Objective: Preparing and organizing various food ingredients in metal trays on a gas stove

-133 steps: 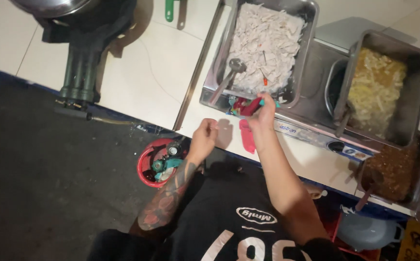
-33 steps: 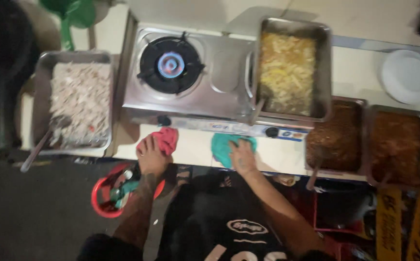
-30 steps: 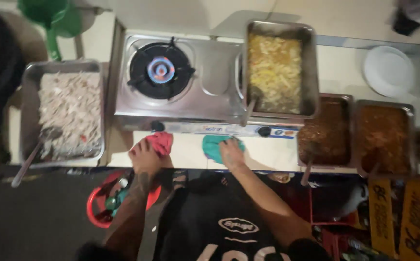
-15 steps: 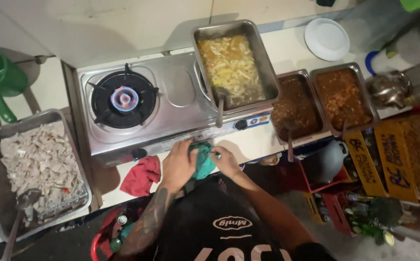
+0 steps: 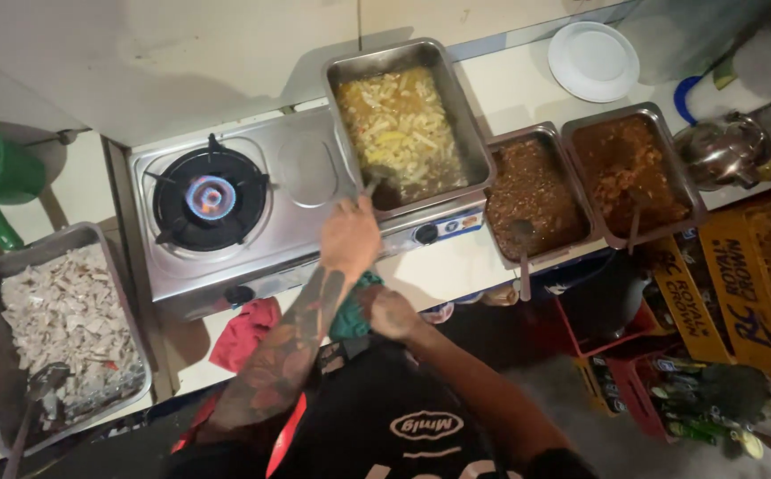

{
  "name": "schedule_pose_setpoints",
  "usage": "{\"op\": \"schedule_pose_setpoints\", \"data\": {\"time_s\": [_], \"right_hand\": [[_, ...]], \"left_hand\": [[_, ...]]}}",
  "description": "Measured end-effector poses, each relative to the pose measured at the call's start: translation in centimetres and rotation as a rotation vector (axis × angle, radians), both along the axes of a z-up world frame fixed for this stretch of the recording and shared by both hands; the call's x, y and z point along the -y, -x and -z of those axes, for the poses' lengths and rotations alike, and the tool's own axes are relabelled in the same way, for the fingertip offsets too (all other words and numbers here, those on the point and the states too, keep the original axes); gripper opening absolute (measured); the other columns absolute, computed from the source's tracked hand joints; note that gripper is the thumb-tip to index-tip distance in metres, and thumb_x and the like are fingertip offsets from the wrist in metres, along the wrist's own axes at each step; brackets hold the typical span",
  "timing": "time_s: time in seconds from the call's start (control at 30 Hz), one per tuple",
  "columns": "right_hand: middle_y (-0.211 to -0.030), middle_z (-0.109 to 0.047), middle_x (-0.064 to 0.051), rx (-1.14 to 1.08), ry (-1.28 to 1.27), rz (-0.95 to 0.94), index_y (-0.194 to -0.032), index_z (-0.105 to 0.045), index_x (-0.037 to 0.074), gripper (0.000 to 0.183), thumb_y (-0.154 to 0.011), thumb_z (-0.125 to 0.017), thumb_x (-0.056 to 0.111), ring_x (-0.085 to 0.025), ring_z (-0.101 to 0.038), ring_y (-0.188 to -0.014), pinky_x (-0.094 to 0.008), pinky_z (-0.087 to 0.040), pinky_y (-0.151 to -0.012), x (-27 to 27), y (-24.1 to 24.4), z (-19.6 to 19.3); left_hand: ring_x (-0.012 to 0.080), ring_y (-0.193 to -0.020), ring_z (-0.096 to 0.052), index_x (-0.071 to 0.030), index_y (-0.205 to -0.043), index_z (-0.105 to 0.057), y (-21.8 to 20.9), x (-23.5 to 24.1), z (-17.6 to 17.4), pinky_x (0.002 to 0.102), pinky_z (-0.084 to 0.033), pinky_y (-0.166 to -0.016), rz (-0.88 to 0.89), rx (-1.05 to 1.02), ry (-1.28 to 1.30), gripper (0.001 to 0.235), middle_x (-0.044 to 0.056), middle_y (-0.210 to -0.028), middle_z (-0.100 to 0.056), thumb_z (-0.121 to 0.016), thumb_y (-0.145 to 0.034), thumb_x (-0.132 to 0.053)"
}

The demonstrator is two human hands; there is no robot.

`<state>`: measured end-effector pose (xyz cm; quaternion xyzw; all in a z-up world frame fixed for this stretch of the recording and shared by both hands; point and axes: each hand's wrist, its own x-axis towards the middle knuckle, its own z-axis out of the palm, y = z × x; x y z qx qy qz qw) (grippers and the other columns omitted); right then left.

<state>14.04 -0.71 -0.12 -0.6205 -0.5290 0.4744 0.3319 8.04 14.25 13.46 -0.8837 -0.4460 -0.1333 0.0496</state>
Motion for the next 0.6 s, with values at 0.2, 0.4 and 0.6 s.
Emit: {"op": "schedule_pose_setpoints", "data": {"time_s": [0.2,0.4,0.6], "right_hand": [[-0.086,-0.054,0.000,0.962,-0.816,-0.245,-0.094,-0.063,0.029,0.010,-0.086,-0.058,0.031,-0.025,-0.057,-0.070,-0.042,-0.046,-0.060,-2.2,-1.4,8.7],[-0.074,-0.054,0.004,0.797,-0.720,-0.302,-0.070,-0.053,0.027,0.010,-0.079,-0.052,0.031,-0.020,-0.057,-0.062,-0.036,-0.045,-0.057,-1.5,-7.9,10.6],[-0.098,-0.059,-0.012,-0.393,-0.033,0.414,-0.104,-0.068,0.003,0.020,-0.088,-0.070,0.015,-0.030,-0.061,-0.095,-0.039,-0.049,-0.089,1.7,-14.6,10.9]], "left_hand": [[0.0287,-0.065,-0.072,-0.008,-0.103,-0.059,-2.4,-3.4,0.2,0.043,-0.056,-0.051,-0.047,-0.157,0.035,0.015,0.006,-0.080,-0.062,-0.048,-0.095,-0.015],[0.0338,-0.092,-0.076,-0.011,-0.103,-0.075,-7.6,-0.4,-4.5,0.048,-0.060,-0.077,-0.510,-0.025,0.432,0.067,0.018,-0.089,-0.077,-0.028,-0.108,-0.058],[0.0386,-0.081,-0.078,-0.006,-0.134,-0.059,-7.7,-9.1,-2.3,0.052,-0.061,-0.066,-0.134,-0.112,0.113,0.039,0.017,-0.098,-0.075,-0.048,-0.098,-0.016]]}}
